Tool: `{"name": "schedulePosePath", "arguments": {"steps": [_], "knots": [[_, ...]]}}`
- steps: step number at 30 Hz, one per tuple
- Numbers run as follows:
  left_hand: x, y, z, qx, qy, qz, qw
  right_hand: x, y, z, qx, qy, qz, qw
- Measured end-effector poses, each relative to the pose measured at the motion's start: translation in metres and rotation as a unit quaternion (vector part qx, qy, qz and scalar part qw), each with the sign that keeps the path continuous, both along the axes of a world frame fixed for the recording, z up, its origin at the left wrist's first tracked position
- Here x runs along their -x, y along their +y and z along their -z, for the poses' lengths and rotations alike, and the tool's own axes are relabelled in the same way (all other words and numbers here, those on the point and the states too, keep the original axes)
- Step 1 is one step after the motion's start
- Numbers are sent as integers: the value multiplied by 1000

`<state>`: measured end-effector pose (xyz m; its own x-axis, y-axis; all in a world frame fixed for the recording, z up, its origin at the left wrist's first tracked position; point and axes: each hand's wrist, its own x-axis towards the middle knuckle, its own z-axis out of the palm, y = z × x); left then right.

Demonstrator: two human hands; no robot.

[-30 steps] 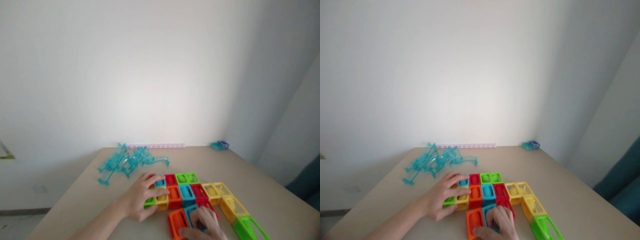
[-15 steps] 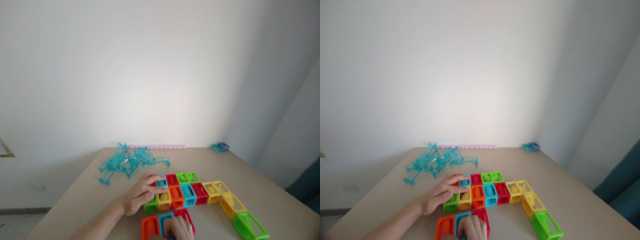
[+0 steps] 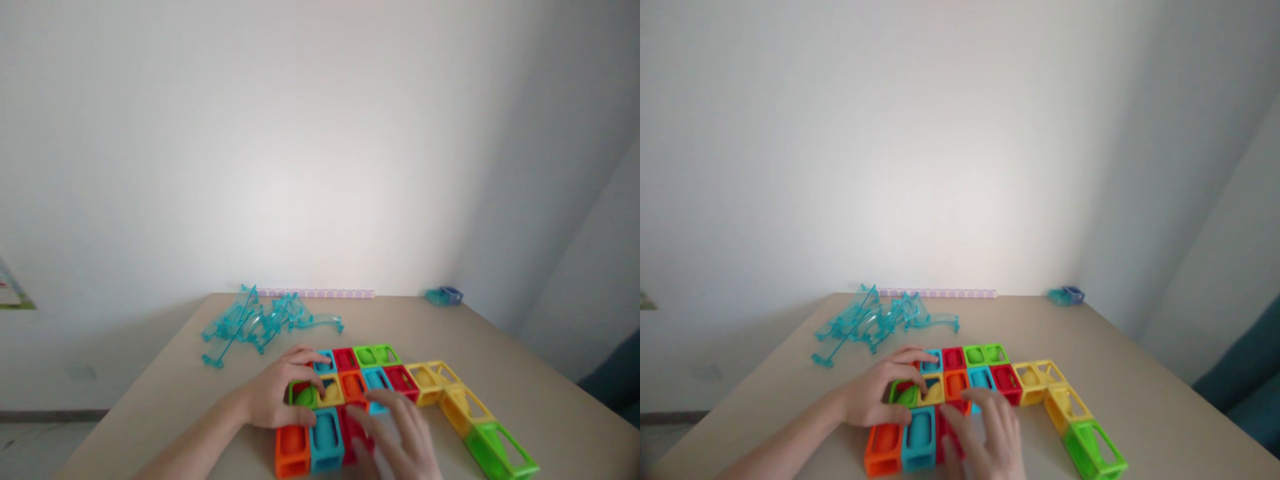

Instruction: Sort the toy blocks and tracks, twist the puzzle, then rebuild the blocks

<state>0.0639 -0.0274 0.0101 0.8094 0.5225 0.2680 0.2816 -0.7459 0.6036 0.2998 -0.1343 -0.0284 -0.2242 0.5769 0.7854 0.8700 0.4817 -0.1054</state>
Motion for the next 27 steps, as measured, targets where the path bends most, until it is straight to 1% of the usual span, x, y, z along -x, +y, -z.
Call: {"name": "schedulePosePath", "arguments": {"steps": [2,3,4,6,8,11,14,18,22,23,25,27], "knots": [[-3,0,2,3,-10,-12,1000,-49,6,-14,50,-26,69,996],[-4,1,4,3,-15,-20,1000,-73,9,-19,72,-34,92,993],[-5,1,6,4,-19,-28,999,-95,12,-22,110,-41,117,986],[-6,2,8,9,-22,-40,999,-127,14,-22,183,-71,116,974],[-7,2,9,14,-23,-46,999,-142,13,-19,232,-81,100,964],[-6,1,8,19,-24,-50,998,-140,9,-15,255,-55,100,960],[-5,1,6,25,-24,-55,998,-129,8,-15,254,-7,125,959],[-4,1,7,22,-23,-55,998,-114,11,-14,242,37,189,951],[-4,0,8,12,-23,-62,998,-97,12,-13,250,30,280,927],[-4,0,8,11,-21,-64,998,-95,13,-14,255,27,293,921],[-4,0,7,8,-18,-67,998,-95,14,-18,267,20,286,920],[-4,-1,5,5,-16,-72,997,-103,14,-24,281,8,243,929]]}}
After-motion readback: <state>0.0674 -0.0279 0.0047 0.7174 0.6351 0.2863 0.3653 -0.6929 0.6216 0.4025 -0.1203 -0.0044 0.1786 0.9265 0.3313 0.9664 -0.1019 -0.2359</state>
